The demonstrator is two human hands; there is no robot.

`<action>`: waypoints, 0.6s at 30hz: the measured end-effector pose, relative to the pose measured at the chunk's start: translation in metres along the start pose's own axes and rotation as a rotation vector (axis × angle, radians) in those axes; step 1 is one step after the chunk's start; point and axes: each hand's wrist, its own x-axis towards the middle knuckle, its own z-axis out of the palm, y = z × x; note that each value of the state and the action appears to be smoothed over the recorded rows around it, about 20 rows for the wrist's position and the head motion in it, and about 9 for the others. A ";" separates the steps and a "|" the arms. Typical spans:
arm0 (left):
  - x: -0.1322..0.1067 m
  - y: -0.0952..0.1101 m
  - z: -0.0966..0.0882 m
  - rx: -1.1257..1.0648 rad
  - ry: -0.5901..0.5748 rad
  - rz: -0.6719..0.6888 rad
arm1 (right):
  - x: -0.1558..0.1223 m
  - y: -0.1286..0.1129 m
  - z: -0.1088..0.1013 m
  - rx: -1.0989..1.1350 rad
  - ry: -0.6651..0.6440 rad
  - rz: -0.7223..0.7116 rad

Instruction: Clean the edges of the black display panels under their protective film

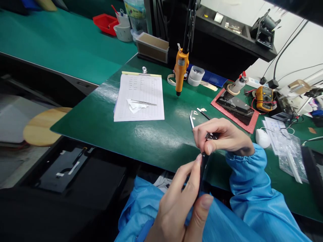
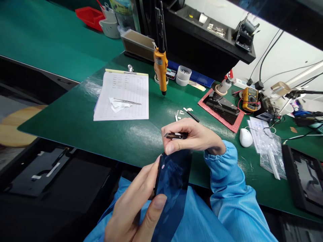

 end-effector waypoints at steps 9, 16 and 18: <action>0.026 -0.042 -0.029 -0.082 0.056 -0.245 | 0.008 0.001 0.005 -0.277 0.057 0.166; 0.017 -0.089 -0.065 -0.102 0.232 -0.628 | -0.008 0.011 -0.020 -0.787 0.228 0.340; 0.013 -0.097 -0.074 -0.132 0.225 -0.692 | -0.013 0.020 -0.031 -0.908 0.203 0.514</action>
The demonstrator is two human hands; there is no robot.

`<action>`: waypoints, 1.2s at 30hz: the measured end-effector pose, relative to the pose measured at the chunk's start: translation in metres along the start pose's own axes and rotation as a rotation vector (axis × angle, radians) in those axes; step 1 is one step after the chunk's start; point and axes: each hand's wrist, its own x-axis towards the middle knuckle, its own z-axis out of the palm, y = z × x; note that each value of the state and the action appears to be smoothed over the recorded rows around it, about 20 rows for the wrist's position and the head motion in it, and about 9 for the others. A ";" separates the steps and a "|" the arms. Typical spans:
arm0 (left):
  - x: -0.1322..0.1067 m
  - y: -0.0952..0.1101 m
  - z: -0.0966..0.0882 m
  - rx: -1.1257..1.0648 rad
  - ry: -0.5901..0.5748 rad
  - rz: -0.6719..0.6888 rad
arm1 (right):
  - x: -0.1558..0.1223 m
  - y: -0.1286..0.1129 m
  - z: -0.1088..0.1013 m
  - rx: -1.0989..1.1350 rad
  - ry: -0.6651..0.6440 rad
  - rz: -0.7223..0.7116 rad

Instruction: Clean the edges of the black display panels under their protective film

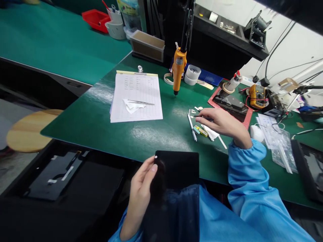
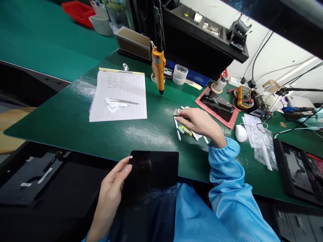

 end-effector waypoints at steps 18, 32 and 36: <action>0.022 0.010 0.017 -0.036 -0.095 0.083 | 0.028 0.005 0.058 -0.376 -0.035 0.363; 0.041 0.009 0.028 -0.099 0.001 0.180 | 0.063 0.034 0.042 0.049 0.433 0.125; 0.050 0.002 0.044 -0.101 -0.026 0.205 | 0.047 0.024 0.035 0.645 0.626 -0.043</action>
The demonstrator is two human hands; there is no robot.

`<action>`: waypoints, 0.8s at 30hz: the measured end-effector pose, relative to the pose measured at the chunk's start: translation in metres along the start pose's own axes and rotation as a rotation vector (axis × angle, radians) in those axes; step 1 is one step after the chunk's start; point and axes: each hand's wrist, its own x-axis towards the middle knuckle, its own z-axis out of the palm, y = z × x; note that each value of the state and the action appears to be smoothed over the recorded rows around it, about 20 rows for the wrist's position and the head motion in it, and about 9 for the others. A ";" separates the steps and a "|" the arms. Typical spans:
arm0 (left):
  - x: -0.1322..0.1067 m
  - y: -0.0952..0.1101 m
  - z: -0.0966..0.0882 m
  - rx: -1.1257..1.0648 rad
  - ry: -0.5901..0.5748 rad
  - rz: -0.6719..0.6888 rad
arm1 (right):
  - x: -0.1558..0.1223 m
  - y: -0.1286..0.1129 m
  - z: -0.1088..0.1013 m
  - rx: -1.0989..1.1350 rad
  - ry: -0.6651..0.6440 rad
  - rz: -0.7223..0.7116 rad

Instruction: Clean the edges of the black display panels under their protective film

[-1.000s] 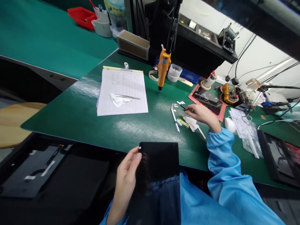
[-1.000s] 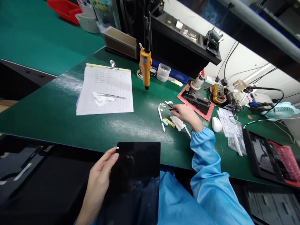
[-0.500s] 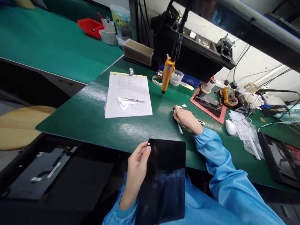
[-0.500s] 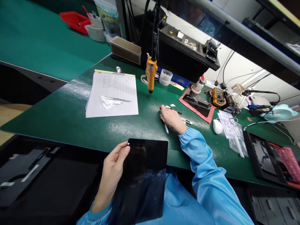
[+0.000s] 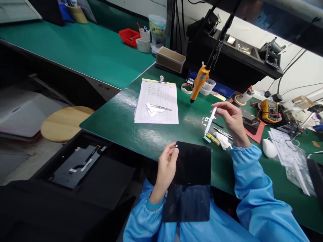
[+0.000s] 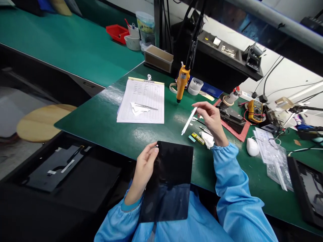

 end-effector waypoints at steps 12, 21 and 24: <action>0.016 -0.014 0.021 0.117 -0.111 0.105 | -0.069 -0.032 0.094 0.373 -0.261 0.301; 0.024 -0.007 0.020 0.262 -0.093 0.168 | -0.085 -0.014 0.108 0.419 -0.171 0.417; 0.025 -0.006 0.016 0.300 -0.068 0.186 | -0.088 -0.012 0.108 0.400 -0.130 0.424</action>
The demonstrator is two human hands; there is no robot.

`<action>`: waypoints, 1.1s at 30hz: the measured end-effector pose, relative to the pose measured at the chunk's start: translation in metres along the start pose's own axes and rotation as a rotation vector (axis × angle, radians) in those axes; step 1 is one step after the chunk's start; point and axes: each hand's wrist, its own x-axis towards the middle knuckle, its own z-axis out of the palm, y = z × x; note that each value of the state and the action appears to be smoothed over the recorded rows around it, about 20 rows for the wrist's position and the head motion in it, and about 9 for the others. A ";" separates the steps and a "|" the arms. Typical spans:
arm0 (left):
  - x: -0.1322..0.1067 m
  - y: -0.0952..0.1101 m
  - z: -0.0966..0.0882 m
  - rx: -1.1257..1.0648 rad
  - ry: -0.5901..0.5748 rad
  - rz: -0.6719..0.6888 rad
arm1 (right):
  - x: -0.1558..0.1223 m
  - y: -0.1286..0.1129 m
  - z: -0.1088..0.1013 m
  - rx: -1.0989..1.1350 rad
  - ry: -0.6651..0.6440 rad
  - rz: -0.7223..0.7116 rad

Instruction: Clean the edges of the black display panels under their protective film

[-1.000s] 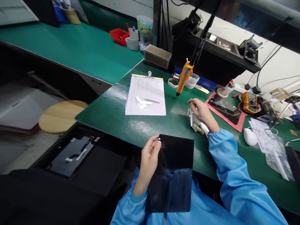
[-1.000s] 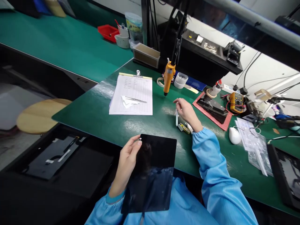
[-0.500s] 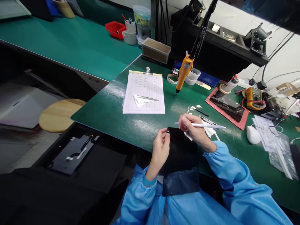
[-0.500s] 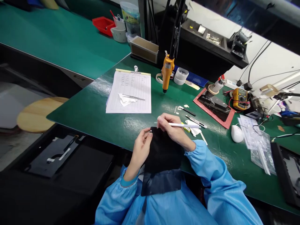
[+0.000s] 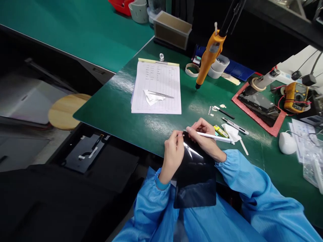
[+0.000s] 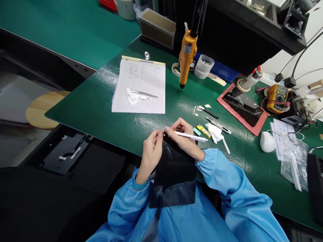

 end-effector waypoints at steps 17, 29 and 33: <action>-0.002 -0.011 0.004 0.011 -0.091 0.020 | 0.001 0.009 -0.004 -0.331 0.028 -0.126; -0.005 -0.013 0.008 0.092 -0.082 0.044 | 0.001 0.007 -0.005 -0.345 0.024 -0.115; -0.005 -0.013 0.007 0.104 -0.091 0.055 | 0.000 0.008 -0.004 -0.327 0.033 -0.117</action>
